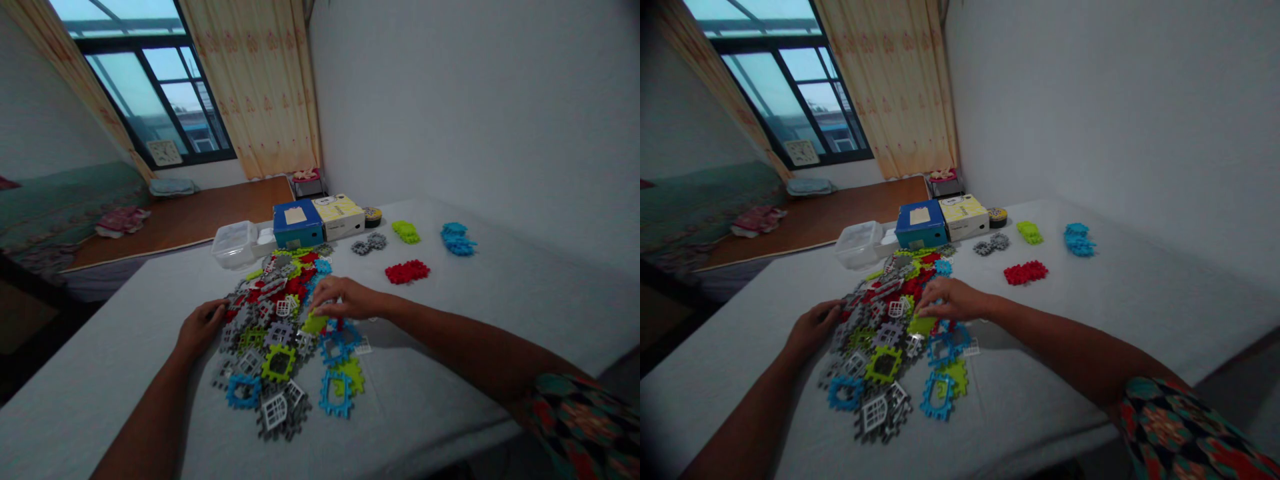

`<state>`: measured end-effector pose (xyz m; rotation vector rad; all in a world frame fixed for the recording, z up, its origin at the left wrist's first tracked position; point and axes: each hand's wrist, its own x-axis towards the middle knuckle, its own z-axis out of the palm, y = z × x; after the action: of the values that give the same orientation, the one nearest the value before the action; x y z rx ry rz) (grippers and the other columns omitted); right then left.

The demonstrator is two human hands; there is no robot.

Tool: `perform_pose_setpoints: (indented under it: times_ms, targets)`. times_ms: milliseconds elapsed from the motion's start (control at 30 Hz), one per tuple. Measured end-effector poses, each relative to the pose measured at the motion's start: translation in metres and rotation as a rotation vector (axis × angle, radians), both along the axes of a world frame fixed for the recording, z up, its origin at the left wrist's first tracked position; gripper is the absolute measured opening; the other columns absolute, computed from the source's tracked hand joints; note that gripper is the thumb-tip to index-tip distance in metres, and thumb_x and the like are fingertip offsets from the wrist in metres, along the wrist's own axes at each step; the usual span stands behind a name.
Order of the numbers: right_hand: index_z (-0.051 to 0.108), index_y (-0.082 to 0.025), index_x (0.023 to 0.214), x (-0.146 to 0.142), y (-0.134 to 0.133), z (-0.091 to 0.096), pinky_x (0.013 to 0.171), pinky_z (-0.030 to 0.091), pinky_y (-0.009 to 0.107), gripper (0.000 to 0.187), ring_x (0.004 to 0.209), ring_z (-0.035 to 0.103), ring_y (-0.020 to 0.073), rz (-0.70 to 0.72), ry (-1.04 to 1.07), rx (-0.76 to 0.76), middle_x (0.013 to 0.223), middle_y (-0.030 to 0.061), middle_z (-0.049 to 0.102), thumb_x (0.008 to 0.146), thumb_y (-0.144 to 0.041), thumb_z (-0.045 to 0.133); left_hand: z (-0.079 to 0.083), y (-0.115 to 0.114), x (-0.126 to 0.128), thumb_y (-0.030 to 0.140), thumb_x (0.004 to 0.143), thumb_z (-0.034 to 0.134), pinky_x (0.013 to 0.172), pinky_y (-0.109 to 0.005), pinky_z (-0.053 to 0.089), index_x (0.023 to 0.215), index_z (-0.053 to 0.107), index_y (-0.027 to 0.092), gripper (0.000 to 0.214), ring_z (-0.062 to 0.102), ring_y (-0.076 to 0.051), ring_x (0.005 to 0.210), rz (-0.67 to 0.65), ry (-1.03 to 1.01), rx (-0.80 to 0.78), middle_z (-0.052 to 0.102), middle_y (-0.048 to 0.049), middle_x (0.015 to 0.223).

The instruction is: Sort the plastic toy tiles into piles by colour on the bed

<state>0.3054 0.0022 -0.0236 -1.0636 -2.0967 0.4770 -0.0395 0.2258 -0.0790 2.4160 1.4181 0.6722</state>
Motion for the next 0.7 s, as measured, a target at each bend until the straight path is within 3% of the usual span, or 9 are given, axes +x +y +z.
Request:
perform_pose_setpoints:
  times_ms: [100, 200, 267, 333, 400, 500, 700]
  targets:
    - [0.075, -0.016, 0.095, 0.052, 0.018, -0.002, 0.074, 0.049, 0.029, 0.042, 0.078, 0.063, 0.0166, -0.356, 0.172, -0.079, 0.089, 0.0066, 0.073, 0.093, -0.053, 0.056, 0.000, 0.001, -0.001, 0.054, 0.080, 0.046, 0.091, -0.036, 0.054, 0.103, 0.076, 0.022, 0.049, 0.070, -0.027, 0.102, 0.004, 0.007, 0.001, 0.076, -0.0083, 0.112]
    - [0.071, -0.014, 0.102, 0.126, 0.025, -0.009, 0.066, 0.049, 0.028, 0.037, 0.070, 0.062, 0.0164, -0.822, 0.263, -0.068, 0.082, 0.0053, 0.071, 0.090, -0.046, 0.057, 0.000, 0.001, -0.001, 0.055, 0.080, 0.046, 0.089, -0.035, 0.055, 0.102, 0.076, 0.022, 0.050, 0.070, -0.027, 0.100, 0.003, 0.014, 0.013, 0.077, -0.0083, 0.110]
    - [0.068, -0.013, 0.104, 0.178, 0.019, -0.017, 0.067, 0.049, 0.028, 0.033, 0.071, 0.062, 0.0173, -1.133, 0.222, -0.049, 0.082, 0.0064, 0.071, 0.087, -0.040, 0.060, 0.000, 0.001, -0.001, 0.055, 0.079, 0.045, 0.089, -0.035, 0.055, 0.103, 0.076, 0.022, 0.051, 0.070, -0.027, 0.100, 0.001, 0.017, 0.015, 0.077, -0.0086, 0.110]
    - [0.068, -0.013, 0.102, 0.224, 0.005, -0.027, 0.071, 0.049, 0.029, 0.029, 0.077, 0.064, 0.0185, -1.358, 0.105, -0.083, 0.087, 0.0087, 0.073, 0.086, -0.036, 0.061, 0.000, 0.001, -0.001, 0.054, 0.079, 0.045, 0.090, -0.035, 0.055, 0.102, 0.076, 0.021, 0.051, 0.071, -0.027, 0.100, -0.001, 0.019, 0.011, 0.077, -0.0086, 0.110]
    - [0.070, -0.014, 0.096, 0.257, -0.011, -0.038, 0.075, 0.048, 0.029, 0.024, 0.084, 0.066, 0.0203, -1.470, -0.050, -0.175, 0.094, 0.0108, 0.074, 0.085, -0.034, 0.062, 0.000, 0.002, -0.001, 0.054, 0.079, 0.045, 0.091, -0.035, 0.055, 0.101, 0.076, 0.022, 0.050, 0.070, -0.027, 0.101, -0.007, 0.013, 0.016, 0.077, -0.0080, 0.111]
    - [0.072, -0.013, 0.094, 0.283, -0.029, -0.055, 0.076, 0.047, 0.029, 0.025, 0.090, 0.066, 0.0222, -1.516, -0.217, -0.288, 0.100, 0.0128, 0.074, 0.087, -0.035, 0.061, 0.000, 0.002, -0.001, 0.055, 0.079, 0.045, 0.090, -0.035, 0.055, 0.101, 0.076, 0.022, 0.050, 0.071, -0.027, 0.101, -0.001, 0.017, 0.016, 0.077, -0.0078, 0.110]
    - [0.070, -0.014, 0.104, 0.279, -0.034, -0.068, 0.080, 0.045, 0.031, 0.030, 0.099, 0.066, 0.0243, -1.551, -0.326, -0.314, 0.106, 0.0153, 0.073, 0.094, -0.035, 0.053, 0.000, 0.003, -0.002, 0.055, 0.078, 0.045, 0.092, -0.037, 0.055, 0.102, 0.076, 0.022, 0.051, 0.071, -0.028, 0.102, 0.009, 0.025, 0.006, 0.076, -0.0090, 0.111]
